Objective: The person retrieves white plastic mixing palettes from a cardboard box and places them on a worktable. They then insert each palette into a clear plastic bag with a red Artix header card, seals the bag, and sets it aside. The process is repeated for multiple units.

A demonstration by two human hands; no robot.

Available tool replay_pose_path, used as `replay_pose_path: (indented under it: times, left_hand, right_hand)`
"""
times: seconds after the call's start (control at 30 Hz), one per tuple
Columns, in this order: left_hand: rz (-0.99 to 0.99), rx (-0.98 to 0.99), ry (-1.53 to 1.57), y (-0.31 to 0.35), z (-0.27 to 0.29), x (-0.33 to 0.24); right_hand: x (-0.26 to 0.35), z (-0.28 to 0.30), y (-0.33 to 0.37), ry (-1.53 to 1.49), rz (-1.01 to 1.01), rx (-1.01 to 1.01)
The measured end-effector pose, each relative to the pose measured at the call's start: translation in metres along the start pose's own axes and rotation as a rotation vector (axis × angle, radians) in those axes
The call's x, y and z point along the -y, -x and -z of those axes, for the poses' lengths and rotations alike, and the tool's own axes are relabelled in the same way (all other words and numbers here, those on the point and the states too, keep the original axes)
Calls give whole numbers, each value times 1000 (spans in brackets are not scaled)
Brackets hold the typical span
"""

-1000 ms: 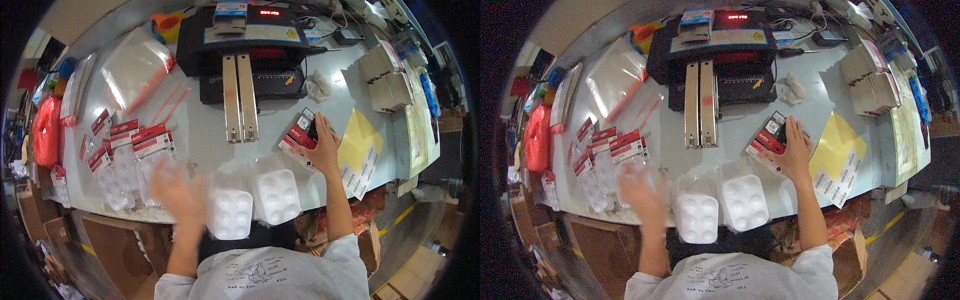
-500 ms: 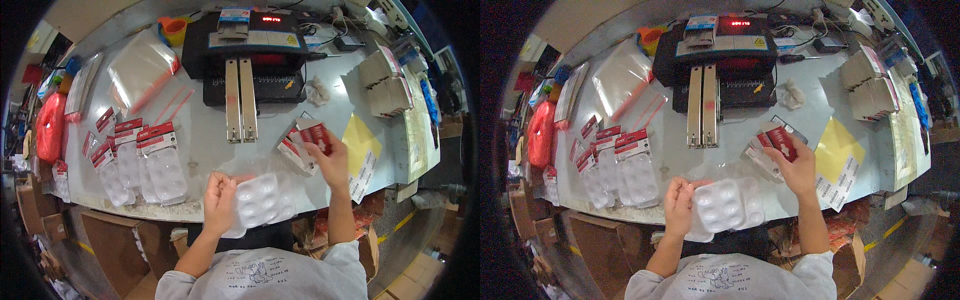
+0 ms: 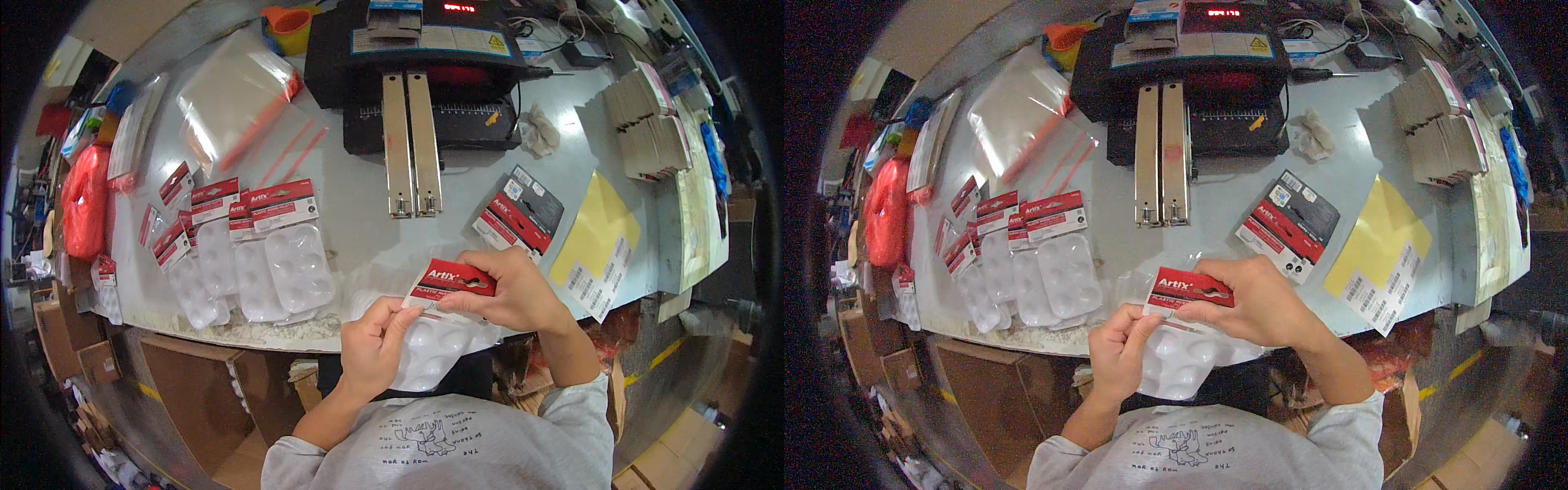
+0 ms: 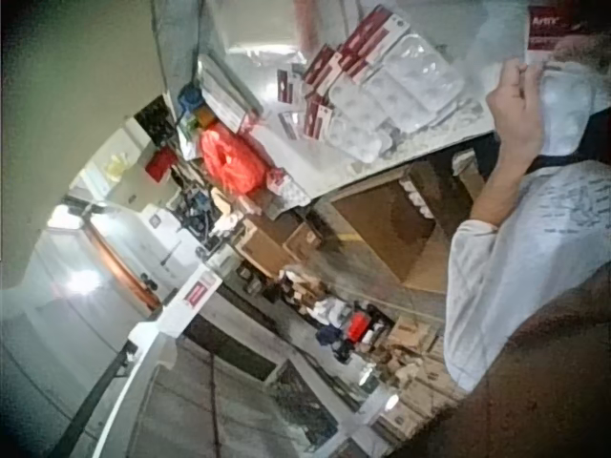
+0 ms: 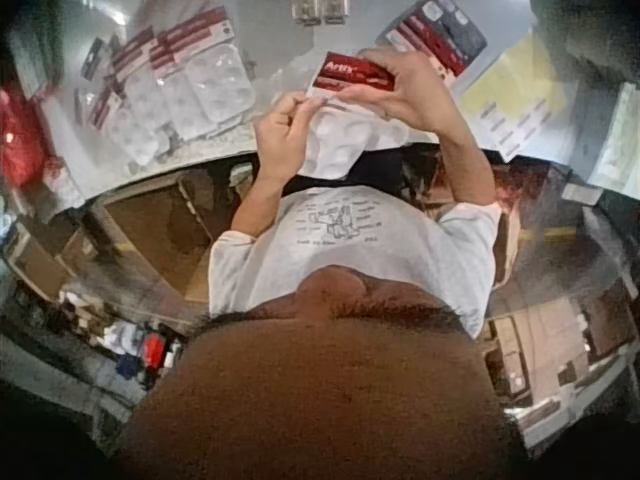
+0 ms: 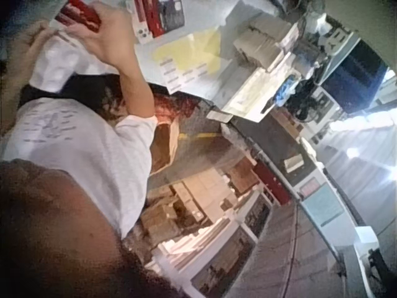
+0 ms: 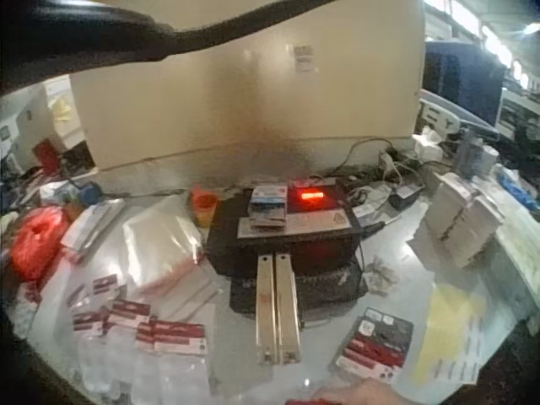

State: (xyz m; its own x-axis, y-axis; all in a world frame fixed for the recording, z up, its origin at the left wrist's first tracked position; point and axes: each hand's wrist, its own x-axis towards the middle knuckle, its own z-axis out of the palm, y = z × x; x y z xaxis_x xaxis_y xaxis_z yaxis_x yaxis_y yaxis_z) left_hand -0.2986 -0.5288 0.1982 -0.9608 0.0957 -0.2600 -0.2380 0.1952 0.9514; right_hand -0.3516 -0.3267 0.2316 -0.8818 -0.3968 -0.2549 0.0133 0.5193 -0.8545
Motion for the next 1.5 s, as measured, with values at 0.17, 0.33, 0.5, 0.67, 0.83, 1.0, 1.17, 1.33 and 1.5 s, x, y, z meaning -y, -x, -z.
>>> replay_pose_path:
  times: [0.17, 0.33, 0.5, 0.67, 0.83, 1.0, 1.17, 1.33, 1.5]
  left_hand:
    - [-61, -7, -91, 4, 2, 4]
    - [-48, -235, 66, -5, 7, 16]
    - [-20, -260, 122, -7, 7, 22]
    - [7, -212, -43, -13, 9, 21]
    - [21, -199, -160, -56, 4, 32]
    - [-14, -268, -119, -89, 0, 39]
    - [-59, -258, -54, -93, -5, 57]
    - [-9, -270, -447, -89, 28, 48]
    - [-313, -650, -1140, -65, 93, 5]
  right_hand:
    - [-13, 4, -2, 24, 107, 68]
    - [-32, 1, 5, -209, -134, -137]
    - [-40, -22, 22, -623, -372, -36]
    - [-44, -38, 19, -904, -305, -70]
    - [-54, -48, -22, -997, -313, -282]
    - [-66, -47, -44, -988, -192, -390]
    - [-68, -50, -49, -918, -253, -398]
    - [-64, -23, -40, -443, -190, -529]
    - [-100, 19, -17, 457, -99, -779]
